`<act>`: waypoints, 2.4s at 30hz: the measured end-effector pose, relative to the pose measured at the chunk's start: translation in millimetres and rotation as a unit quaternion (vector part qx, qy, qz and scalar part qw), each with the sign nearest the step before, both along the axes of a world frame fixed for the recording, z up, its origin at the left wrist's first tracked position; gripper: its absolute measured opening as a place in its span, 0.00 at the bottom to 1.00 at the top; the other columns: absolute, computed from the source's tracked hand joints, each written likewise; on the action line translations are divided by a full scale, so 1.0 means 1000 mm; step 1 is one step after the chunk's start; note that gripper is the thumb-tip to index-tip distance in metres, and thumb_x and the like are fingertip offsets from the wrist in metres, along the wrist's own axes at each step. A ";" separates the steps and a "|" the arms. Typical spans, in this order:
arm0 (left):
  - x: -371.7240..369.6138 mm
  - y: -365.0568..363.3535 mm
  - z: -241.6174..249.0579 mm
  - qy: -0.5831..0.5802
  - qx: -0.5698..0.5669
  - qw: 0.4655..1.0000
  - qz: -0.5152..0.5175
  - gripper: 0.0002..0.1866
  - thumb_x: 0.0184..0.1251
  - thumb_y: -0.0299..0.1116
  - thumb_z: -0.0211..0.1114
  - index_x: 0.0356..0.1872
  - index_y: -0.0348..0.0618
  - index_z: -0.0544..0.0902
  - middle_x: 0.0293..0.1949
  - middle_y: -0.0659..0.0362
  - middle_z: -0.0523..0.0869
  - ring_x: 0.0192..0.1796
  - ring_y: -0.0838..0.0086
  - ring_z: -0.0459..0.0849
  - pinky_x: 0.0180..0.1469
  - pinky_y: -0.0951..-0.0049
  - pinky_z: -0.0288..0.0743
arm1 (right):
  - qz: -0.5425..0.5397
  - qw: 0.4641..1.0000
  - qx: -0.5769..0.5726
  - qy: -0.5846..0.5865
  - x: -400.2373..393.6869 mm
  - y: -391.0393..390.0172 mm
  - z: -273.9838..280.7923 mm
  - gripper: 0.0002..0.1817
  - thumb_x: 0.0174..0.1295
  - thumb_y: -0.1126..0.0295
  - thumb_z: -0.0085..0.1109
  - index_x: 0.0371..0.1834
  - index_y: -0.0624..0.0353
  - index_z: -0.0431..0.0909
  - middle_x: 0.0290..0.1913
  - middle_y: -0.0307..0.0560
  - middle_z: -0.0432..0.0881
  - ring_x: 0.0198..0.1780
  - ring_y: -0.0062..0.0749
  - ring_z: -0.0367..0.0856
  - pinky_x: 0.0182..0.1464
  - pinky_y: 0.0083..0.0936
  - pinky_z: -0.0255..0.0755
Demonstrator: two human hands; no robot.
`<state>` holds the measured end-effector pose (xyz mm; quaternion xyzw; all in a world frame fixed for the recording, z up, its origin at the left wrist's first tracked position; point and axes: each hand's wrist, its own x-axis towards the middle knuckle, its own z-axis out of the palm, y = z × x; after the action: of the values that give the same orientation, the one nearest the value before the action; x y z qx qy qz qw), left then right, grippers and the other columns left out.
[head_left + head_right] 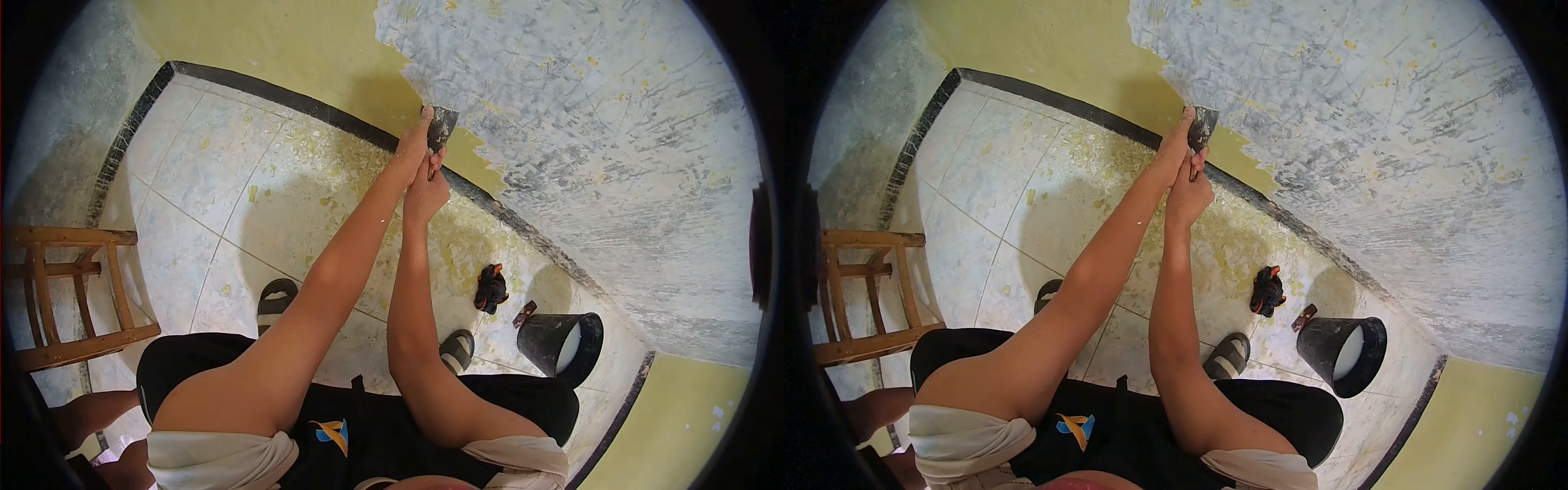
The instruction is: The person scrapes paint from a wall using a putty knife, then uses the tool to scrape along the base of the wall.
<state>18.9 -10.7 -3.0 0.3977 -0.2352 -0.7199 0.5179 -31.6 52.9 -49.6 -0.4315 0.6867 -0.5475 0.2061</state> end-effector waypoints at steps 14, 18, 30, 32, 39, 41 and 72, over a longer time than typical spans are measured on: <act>-0.010 -0.009 -0.017 0.106 0.032 0.994 -0.027 0.30 0.79 0.66 0.47 0.37 0.45 0.72 0.18 0.56 0.76 0.15 0.71 0.69 0.21 0.69 0.67 | -0.038 0.991 0.072 0.106 -0.015 0.006 0.030 0.30 0.65 0.43 0.66 0.31 0.68 0.86 0.28 0.66 0.84 0.32 0.63 0.85 0.35 0.46 0.77; -0.009 -0.004 -0.001 0.130 0.030 0.991 -0.019 0.29 0.80 0.65 0.47 0.37 0.47 0.72 0.18 0.57 0.76 0.15 0.72 0.68 0.21 0.70 0.66 | -0.039 0.990 0.076 0.115 -0.013 0.005 0.032 0.30 0.64 0.44 0.66 0.30 0.67 0.87 0.28 0.65 0.84 0.33 0.62 0.85 0.35 0.46 0.77; 0.012 -0.021 0.012 0.219 0.042 0.975 0.008 0.34 0.76 0.70 0.47 0.35 0.45 0.72 0.18 0.59 0.73 0.16 0.73 0.67 0.20 0.71 0.66 | -0.015 0.988 0.030 0.151 0.003 -0.014 0.055 0.24 0.62 0.44 0.69 0.36 0.57 0.90 0.33 0.55 0.89 0.37 0.55 0.88 0.39 0.43 0.80; 0.019 -0.025 0.013 0.232 0.028 0.972 0.019 0.34 0.76 0.71 0.47 0.33 0.44 0.72 0.18 0.61 0.72 0.17 0.74 0.66 0.21 0.72 0.65 | -0.005 0.990 0.017 0.141 0.008 -0.015 0.058 0.23 0.62 0.45 0.69 0.37 0.56 0.90 0.36 0.52 0.90 0.39 0.54 0.88 0.40 0.41 0.80; 0.041 -0.037 0.026 0.220 0.039 0.974 0.036 0.34 0.76 0.70 0.47 0.36 0.43 0.72 0.20 0.59 0.74 0.18 0.73 0.67 0.22 0.71 0.66 | 0.046 0.990 -0.046 0.122 0.023 -0.026 0.071 0.20 0.63 0.49 0.69 0.39 0.56 0.89 0.38 0.49 0.90 0.40 0.52 0.88 0.43 0.40 0.80; 0.052 -0.041 0.031 0.191 0.021 0.979 0.072 0.35 0.77 0.70 0.46 0.33 0.42 0.72 0.20 0.60 0.73 0.18 0.74 0.66 0.23 0.71 0.66 | 0.054 0.988 -0.002 0.142 0.032 -0.035 0.074 0.20 0.63 0.49 0.68 0.40 0.57 0.88 0.38 0.50 0.90 0.40 0.53 0.88 0.42 0.40 0.80; 0.031 -0.015 -0.021 -0.242 -0.049 0.964 0.100 0.35 0.77 0.64 0.55 0.36 0.33 0.82 0.19 0.57 0.77 0.17 0.74 0.73 0.22 0.66 0.69 | 0.037 0.989 -0.029 -0.137 0.045 -0.016 -0.039 0.29 0.76 0.59 0.58 0.26 0.79 0.80 0.18 0.50 0.81 0.24 0.19 0.77 0.29 0.30 0.70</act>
<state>50.0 -25.5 -24.1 0.5557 -0.3477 -0.5340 0.5341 13.5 36.9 -88.9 -0.3828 0.6196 -0.6132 0.3058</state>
